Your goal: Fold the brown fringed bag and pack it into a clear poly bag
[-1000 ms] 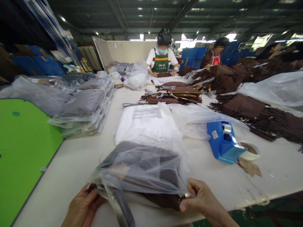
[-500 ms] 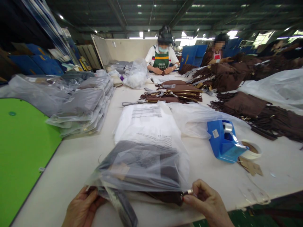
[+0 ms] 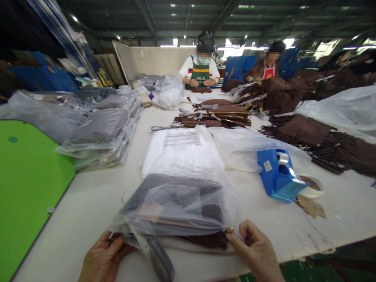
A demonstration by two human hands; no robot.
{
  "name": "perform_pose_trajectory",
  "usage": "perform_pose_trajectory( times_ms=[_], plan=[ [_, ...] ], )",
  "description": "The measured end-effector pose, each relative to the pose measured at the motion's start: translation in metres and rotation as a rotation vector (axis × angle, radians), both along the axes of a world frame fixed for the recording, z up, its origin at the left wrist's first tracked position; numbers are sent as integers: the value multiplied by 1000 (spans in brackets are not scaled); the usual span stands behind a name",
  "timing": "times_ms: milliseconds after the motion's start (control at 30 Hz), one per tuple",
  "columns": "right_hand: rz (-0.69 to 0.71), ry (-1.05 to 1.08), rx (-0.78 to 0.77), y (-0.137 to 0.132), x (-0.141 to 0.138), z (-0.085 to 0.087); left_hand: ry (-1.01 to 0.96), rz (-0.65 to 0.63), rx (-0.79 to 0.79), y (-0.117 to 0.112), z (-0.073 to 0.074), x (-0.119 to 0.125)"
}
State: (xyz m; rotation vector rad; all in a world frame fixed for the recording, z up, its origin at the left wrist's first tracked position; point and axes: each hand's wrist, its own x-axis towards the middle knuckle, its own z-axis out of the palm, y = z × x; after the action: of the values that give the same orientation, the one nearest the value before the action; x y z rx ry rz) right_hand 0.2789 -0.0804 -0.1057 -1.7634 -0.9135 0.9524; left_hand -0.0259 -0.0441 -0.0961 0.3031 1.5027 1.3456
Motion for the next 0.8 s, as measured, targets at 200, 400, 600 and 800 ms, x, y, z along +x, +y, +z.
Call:
perform_pose_trajectory(
  times_ms=[200, 400, 600, 800],
  plan=[
    [27, -62, -34, 5, -1, 6, -13, -36, 25, 0, 1, 0],
    [0, -163, -52, 6, -2, -2, 2, -1, 8, 1, 6, 4],
    [-60, -270, -29, 4, -10, -5, -18, -37, 26, 0, 2, 2],
    [52, -208, 43, -13, -6, -1, -21, -55, 44, -1, -1, 1]
  ],
)
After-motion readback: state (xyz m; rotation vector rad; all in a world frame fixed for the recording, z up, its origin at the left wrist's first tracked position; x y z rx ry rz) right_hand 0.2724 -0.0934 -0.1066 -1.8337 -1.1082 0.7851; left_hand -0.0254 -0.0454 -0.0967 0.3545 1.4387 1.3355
